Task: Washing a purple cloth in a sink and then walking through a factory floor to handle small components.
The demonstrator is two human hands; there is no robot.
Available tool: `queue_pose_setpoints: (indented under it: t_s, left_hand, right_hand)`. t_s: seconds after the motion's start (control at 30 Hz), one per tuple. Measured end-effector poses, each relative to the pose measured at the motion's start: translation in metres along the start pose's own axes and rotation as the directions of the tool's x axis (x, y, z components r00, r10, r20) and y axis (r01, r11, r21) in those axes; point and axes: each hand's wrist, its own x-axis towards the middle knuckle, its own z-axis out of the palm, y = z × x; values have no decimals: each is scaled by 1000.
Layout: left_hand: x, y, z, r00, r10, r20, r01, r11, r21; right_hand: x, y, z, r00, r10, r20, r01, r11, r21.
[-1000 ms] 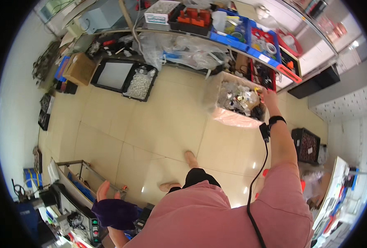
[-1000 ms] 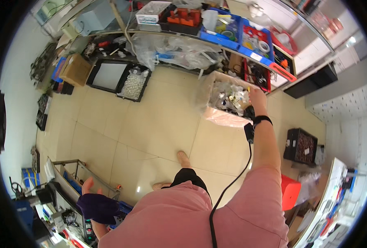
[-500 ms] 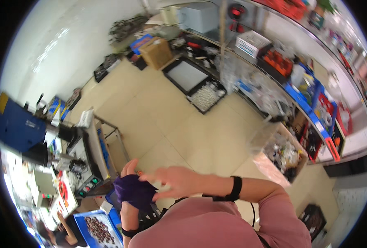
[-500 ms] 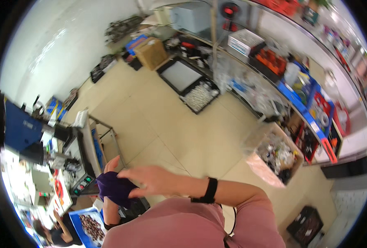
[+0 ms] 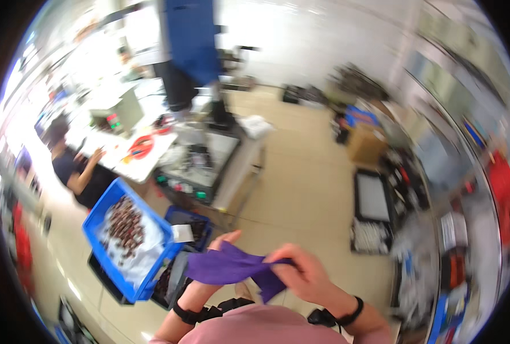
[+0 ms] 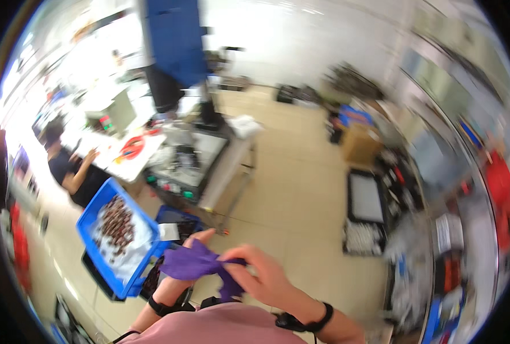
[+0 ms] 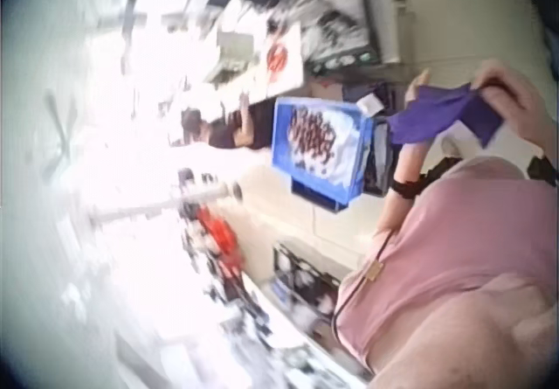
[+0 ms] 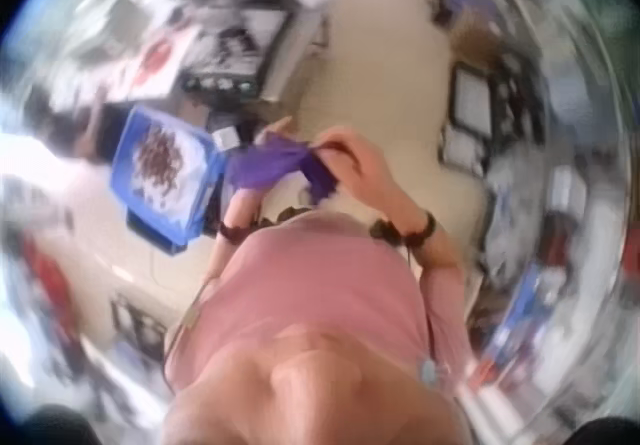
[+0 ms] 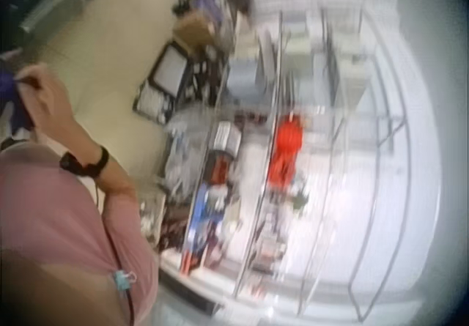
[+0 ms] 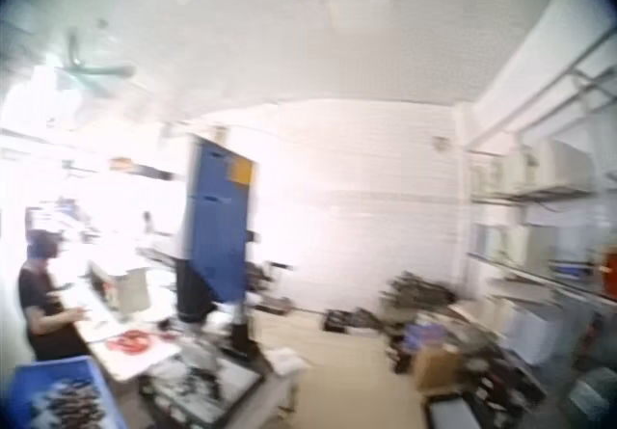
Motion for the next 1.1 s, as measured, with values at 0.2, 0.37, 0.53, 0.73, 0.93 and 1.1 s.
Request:
queue_pose_setpoints:
  t_s: [0.2,0.37,0.53,0.73,0.93,1.1]
  left_hand:
    - [0,-28,-92,985,153,85,-172,933,317]
    - [-15,-54,-127,996,84,39,-87,993,85]
    - [-19,-36,-152,997,59,48,-32,902,-432]
    - [-35,-30,-172,971,29,-237,-26,1000,14]
    - [-64,-10,-232,507,367,-780,233,813,534]
    - [-68,1,-219,530,280,-801,191,880,434]
  right_hand:
    - [54,27,41,997,17,-80,-3,986,167]
    - [95,32,87,981,168,-96,-144,965,219]
    - [135,45,106,980,198,33,-200,974,102]
    - [170,36,147,877,-5,481,97,981,-167]
    - [262,-32,224,603,-530,596,588,800,117]
    - [264,-32,231,558,-590,583,628,760,168]
